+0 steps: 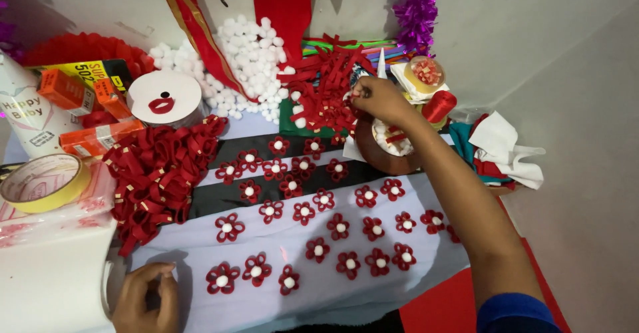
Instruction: Attaching small red and white fabric flowers onto a black decorative strip as part of a handicraft project.
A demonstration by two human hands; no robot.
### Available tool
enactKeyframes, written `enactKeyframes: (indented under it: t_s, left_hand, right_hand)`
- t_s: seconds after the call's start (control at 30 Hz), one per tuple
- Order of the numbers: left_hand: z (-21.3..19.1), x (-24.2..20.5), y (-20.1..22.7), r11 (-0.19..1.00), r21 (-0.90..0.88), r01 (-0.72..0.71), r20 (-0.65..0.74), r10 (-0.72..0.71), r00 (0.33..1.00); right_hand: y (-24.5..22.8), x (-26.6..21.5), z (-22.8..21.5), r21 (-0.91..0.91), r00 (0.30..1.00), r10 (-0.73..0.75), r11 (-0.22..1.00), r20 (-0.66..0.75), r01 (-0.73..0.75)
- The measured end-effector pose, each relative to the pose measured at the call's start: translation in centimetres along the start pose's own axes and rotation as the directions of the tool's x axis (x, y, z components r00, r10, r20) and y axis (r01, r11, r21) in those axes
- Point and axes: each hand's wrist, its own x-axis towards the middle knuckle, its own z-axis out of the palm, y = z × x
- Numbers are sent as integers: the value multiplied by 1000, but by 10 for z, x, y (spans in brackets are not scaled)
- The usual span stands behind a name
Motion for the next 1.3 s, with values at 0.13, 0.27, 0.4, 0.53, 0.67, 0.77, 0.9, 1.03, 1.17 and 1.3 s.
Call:
enactKeyframes:
  t_s: [0.13, 0.27, 0.4, 0.53, 0.67, 0.77, 0.9, 1.03, 1.17, 1.3]
  left_hand:
    - [1, -4, -12, 1000, -22, 8, 12, -7, 1000]
    - [0, -1, -6, 1000, -3, -6, 1, 6, 1000]
    - [0, -1, -8, 999, -24, -23, 0, 23, 1000]
    - [2, -2, -10, 999, -23, -47, -20, 47, 999]
    - [2, -1, -9, 999, -25, -45, -18, 45, 999]
    - [2, -1, -5, 998, -27, -54, -29, 53, 998]
    - [0, -2, -7, 1000, -19, -19, -15, 18, 1000]
    - [-3, 0, -6, 1000, -7, -28, 26, 28, 999]
    - [-2, 1, -7, 999, -20, -50, 2, 50, 999]
    - [-3, 1, -2, 1000, -1, -29, 17, 29, 999]
  right_hand:
    - [3, -1, 0, 21, 996, 92, 995, 3, -92]
    - [18, 7, 9, -2, 999, 54, 999, -1, -54]
    - [10, 3, 10, -28, 997, -52, 998, -62, 50]
    - [18, 10, 20, -80, 996, -51, 996, -75, 45]
    - [17, 14, 29, -150, 981, -165, 977, -100, 149]
    - [31, 25, 45, -192, 941, -329, 931, -75, 310]
    - [30, 29, 57, -430, 916, -401, 823, 23, 371]
    - [37, 32, 62, -520, 919, -394, 785, 2, 338]
    - [21, 23, 48, -363, 956, -291, 889, 23, 279]
    - [28, 24, 48, -338, 945, -327, 891, -15, 303]
